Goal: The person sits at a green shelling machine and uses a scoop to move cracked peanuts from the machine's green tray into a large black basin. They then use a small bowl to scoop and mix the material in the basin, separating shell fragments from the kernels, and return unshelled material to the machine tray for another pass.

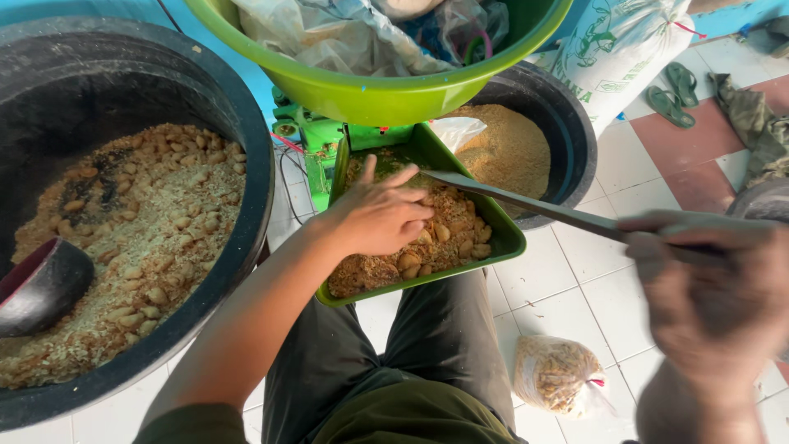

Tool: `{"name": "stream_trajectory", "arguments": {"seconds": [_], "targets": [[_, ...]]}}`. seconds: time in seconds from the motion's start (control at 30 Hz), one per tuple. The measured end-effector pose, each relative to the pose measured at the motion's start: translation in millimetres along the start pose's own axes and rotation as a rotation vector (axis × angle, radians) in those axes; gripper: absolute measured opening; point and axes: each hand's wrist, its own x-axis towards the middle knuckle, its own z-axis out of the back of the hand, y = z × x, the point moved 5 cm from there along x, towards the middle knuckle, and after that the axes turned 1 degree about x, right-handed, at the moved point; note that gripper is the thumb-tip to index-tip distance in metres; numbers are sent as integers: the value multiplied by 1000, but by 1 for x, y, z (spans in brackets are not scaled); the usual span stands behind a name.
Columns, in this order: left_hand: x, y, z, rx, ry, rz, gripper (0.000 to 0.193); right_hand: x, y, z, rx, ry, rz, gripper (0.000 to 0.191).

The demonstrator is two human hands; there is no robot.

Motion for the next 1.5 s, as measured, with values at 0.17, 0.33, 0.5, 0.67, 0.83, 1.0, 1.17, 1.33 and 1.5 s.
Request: {"name": "stream_trajectory", "arguments": {"seconds": [0.17,0.33,0.5,0.67,0.83,1.0,1.17,1.33,1.5], "targets": [[18,25,-8,227,443,290,47,14,30,-8,-53,31,-95,22],[3,44,-4,124,26,243,28,6,18,-53,-177,222,117,27],[-19,57,-11,194,-69,303,30,12,22,-70,-199,143,236,28],[-26,56,-8,171,-59,373,32,16,33,-91,-193,201,299,27],[-26,52,0,97,-97,376,30,11,21,-93,-206,168,281,26],[-26,56,-1,29,-37,432,29,0,0,-110,-131,141,283,25],[-26,56,-4,25,-95,400,27,-10,-14,-109,-89,110,229,23],[-27,59,-10,13,-110,401,29,-9,-12,-112,-71,61,237,23],[-27,61,-9,24,-157,395,26,-8,-1,-110,-97,83,224,21]]}}
